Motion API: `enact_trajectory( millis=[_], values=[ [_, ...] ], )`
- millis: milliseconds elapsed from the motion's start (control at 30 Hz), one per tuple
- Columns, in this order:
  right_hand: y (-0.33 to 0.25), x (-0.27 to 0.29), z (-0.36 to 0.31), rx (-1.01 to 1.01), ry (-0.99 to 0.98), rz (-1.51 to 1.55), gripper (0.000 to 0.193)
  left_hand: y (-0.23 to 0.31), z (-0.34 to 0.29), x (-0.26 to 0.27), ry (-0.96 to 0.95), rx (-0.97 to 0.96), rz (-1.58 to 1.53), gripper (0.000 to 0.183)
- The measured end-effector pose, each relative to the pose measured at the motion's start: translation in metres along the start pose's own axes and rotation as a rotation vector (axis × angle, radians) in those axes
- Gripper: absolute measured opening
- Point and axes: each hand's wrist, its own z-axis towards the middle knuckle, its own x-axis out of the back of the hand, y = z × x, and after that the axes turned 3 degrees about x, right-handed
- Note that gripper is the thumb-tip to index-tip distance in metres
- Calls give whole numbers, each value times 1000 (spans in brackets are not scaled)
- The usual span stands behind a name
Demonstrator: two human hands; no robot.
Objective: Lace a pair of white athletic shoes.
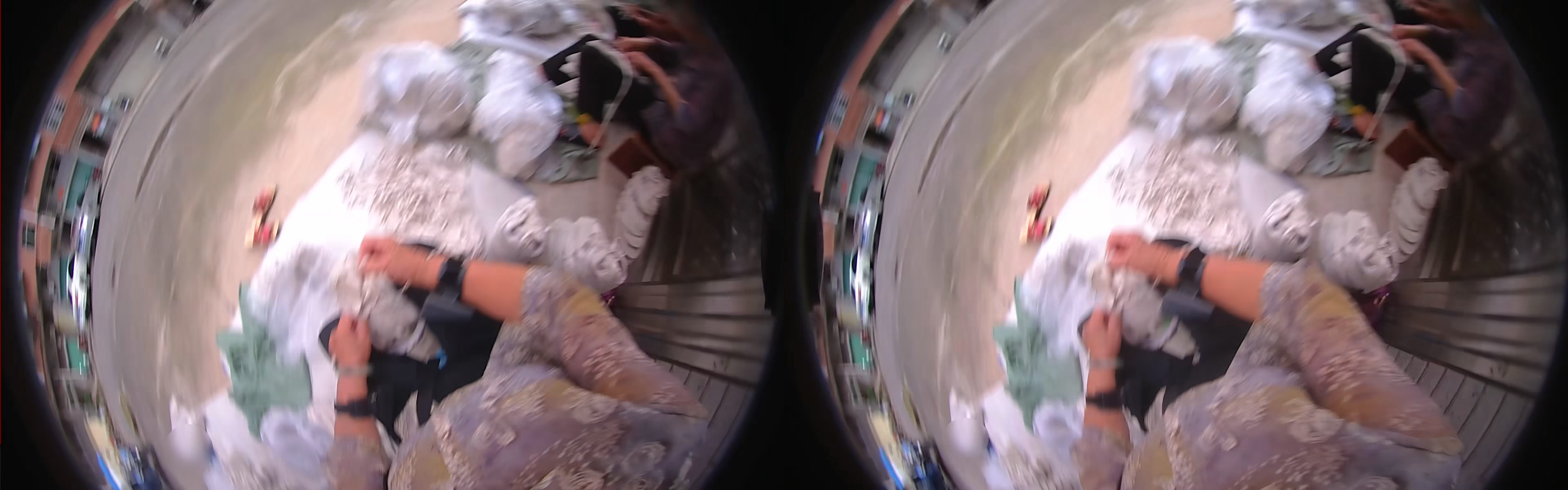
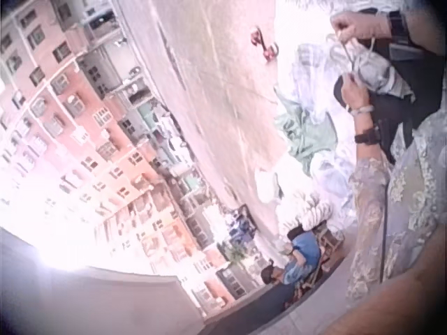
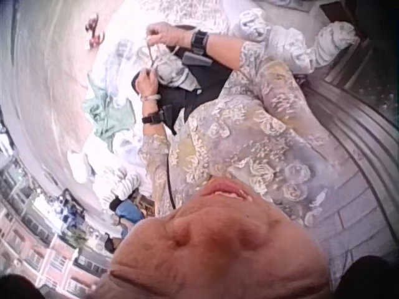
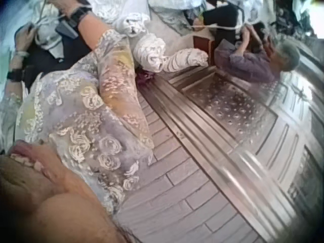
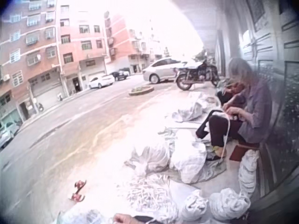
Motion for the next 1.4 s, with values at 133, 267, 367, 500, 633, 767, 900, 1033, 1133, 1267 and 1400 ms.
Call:
enact_trajectory(
  millis=[133,267,367,500,633,767,900,1033,1133,1267,1400],
  values=[
    [-26,-9,-7,121,-48,-276,13,-16,-7,10,-62,13,-39,21],
    [-41,-1,-15,178,-143,-583,14,-33,-7,12,-71,67,-158,21],
    [-30,10,-13,209,-155,-822,17,-34,2,13,-38,-13,-56,20],
    [-32,18,-18,272,-82,-913,20,-22,14,14,7,-56,-68,14],
    [-27,10,-25,209,-55,-851,22,-44,-4,44,-89,33,-113,13],
    [-6,-20,-33,255,-93,-902,24,-107,-49,83,-163,61,-197,15],
    [5,-31,-37,246,-162,-888,23,-137,-84,114,-294,402,-598,15],
    [15,-29,-34,370,-149,-940,23,-126,-100,125,-337,492,-665,15],
    [14,-31,-32,340,-165,-969,19,-118,-102,126,-337,484,-738,15],
    [7,-33,-32,191,-148,-948,14,-116,-101,124,-295,442,-678,14],
    [4,-32,-29,139,-170,-947,14,-114,-98,122,-283,407,-669,14]
  ],
)
